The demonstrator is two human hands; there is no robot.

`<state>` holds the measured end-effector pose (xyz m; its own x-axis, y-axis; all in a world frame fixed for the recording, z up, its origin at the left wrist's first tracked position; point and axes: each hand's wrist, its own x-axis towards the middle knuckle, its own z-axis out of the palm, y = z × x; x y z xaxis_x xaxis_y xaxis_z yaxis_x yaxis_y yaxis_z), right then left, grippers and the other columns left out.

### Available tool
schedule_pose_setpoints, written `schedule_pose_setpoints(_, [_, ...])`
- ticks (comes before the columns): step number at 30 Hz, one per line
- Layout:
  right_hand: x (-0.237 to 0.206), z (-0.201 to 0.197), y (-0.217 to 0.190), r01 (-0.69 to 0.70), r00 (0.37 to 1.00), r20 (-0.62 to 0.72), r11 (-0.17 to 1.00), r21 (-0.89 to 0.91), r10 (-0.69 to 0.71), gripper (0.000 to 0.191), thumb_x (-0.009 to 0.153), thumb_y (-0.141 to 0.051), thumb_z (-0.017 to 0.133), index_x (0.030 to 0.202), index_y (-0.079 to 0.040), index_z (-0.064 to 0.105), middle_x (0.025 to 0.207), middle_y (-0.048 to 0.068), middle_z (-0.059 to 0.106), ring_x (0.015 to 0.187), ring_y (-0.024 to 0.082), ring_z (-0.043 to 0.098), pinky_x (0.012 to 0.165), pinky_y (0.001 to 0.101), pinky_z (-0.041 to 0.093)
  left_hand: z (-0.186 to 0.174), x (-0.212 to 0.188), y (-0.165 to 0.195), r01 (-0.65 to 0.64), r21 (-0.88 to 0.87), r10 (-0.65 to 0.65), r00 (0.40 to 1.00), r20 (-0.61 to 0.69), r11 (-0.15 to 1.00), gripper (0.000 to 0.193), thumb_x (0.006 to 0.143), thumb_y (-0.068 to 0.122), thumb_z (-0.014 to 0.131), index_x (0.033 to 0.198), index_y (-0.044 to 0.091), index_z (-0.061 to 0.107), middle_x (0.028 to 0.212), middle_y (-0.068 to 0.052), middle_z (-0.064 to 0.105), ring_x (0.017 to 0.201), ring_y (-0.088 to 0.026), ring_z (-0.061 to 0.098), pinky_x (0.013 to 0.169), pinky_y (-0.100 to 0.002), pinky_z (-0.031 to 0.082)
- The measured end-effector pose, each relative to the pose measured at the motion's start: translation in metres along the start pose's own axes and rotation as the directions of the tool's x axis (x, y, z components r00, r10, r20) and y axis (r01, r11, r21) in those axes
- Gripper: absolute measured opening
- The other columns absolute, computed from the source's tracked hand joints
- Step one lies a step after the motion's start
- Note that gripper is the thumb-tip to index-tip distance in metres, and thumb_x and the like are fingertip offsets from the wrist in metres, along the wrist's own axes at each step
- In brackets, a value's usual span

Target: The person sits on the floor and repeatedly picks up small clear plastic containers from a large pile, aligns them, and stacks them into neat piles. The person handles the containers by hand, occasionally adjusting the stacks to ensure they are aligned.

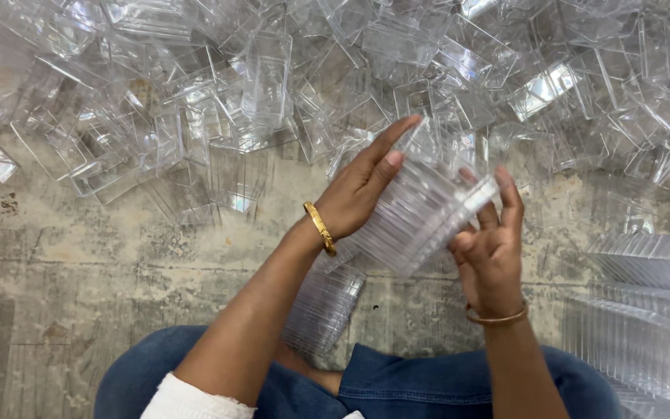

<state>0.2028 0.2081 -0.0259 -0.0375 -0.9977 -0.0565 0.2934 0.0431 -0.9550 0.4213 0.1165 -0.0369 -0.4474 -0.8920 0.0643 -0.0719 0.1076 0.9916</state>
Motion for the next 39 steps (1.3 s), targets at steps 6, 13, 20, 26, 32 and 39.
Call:
schedule_pose_setpoints(6, [-0.006, 0.016, 0.007, -0.012, 1.0, -0.001, 0.974, -0.227, 0.013, 0.123, 0.075, -0.022, 0.087, 0.161, -0.025, -0.001, 0.154, 0.027, 0.042, 0.137, 0.039, 0.056, 0.101, 0.0502, 0.055, -0.005, -0.002, 0.001, -0.047, -0.009, 0.046, 0.998, -0.042, 0.999, 0.068, 0.108, 0.065, 0.03, 0.162, 0.024, 0.032, 0.171, -0.012, 0.034, 0.155, -0.038, 0.038, 0.122, -0.052, 0.037])
schedule_pose_setpoints(13, [-0.004, 0.018, -0.006, -0.082, 0.996, -0.068, 0.958, -0.274, 0.066, 0.115, 0.073, -0.016, 0.088, 0.157, -0.026, 0.009, 0.144, 0.028, 0.053, 0.127, 0.04, 0.063, 0.097, 0.0492, 0.061, 0.006, -0.006, 0.007, -0.029, -0.028, 0.027, 0.996, -0.09, 0.999, 0.069, 0.105, 0.065, 0.035, 0.159, 0.022, 0.032, 0.166, -0.015, 0.038, 0.131, -0.035, 0.059, 0.106, -0.047, 0.052])
schedule_pose_setpoints(20, [0.011, -0.016, -0.1, -0.275, 0.886, -0.08, 0.379, -0.884, 0.456, 0.098, 0.08, -0.025, 0.078, 0.157, -0.043, 0.02, 0.147, 0.016, 0.051, 0.124, 0.033, 0.061, 0.089, 0.05, 0.061, -0.013, -0.005, 0.006, 0.266, 0.244, -0.293, 0.953, 0.082, 0.933, 0.066, 0.1, 0.057, 0.041, 0.158, 0.027, 0.03, 0.139, -0.02, 0.051, 0.122, -0.03, 0.062, 0.1, -0.045, 0.055])
schedule_pose_setpoints(26, [0.02, -0.082, -0.076, 0.261, 0.601, -0.44, -0.684, -0.682, 0.667, 0.062, 0.11, -0.019, 0.027, 0.156, -0.061, 0.026, 0.165, 0.003, 0.032, 0.144, 0.026, 0.043, 0.119, 0.0556, 0.037, -0.043, -0.018, -0.016, 0.513, 0.743, -0.667, 0.735, -0.12, 0.431, 0.051, 0.098, 0.048, 0.059, 0.143, 0.027, 0.051, 0.146, -0.019, 0.045, 0.127, -0.043, 0.055, 0.107, -0.051, 0.048])
schedule_pose_setpoints(32, [0.015, -0.147, -0.023, 0.235, 0.572, -0.628, -0.839, -0.491, 0.528, 0.053, 0.106, -0.056, 0.026, 0.157, -0.042, 0.033, 0.166, -0.003, 0.03, 0.151, 0.023, 0.033, 0.123, 0.0596, 0.022, -0.027, -0.024, -0.045, 0.607, 0.722, -0.812, 0.574, -0.109, 0.332, 0.071, 0.086, 0.026, 0.073, 0.149, 0.032, 0.04, 0.15, -0.022, 0.035, 0.125, -0.047, 0.054, 0.105, -0.049, 0.049])
schedule_pose_setpoints(39, [0.055, -0.209, -0.054, -0.035, 0.684, -0.6, -0.802, -0.596, 0.416, 0.049, 0.107, -0.034, 0.048, 0.155, -0.034, 0.046, 0.144, 0.007, 0.056, 0.137, 0.028, 0.052, 0.119, 0.0669, 0.031, -0.026, -0.024, -0.06, 0.597, 0.606, -0.642, 0.746, -0.177, 0.526, 0.048, 0.09, 0.011, 0.061, 0.133, 0.029, 0.055, 0.132, -0.02, 0.055, 0.114, -0.044, 0.063, 0.099, -0.048, 0.051])
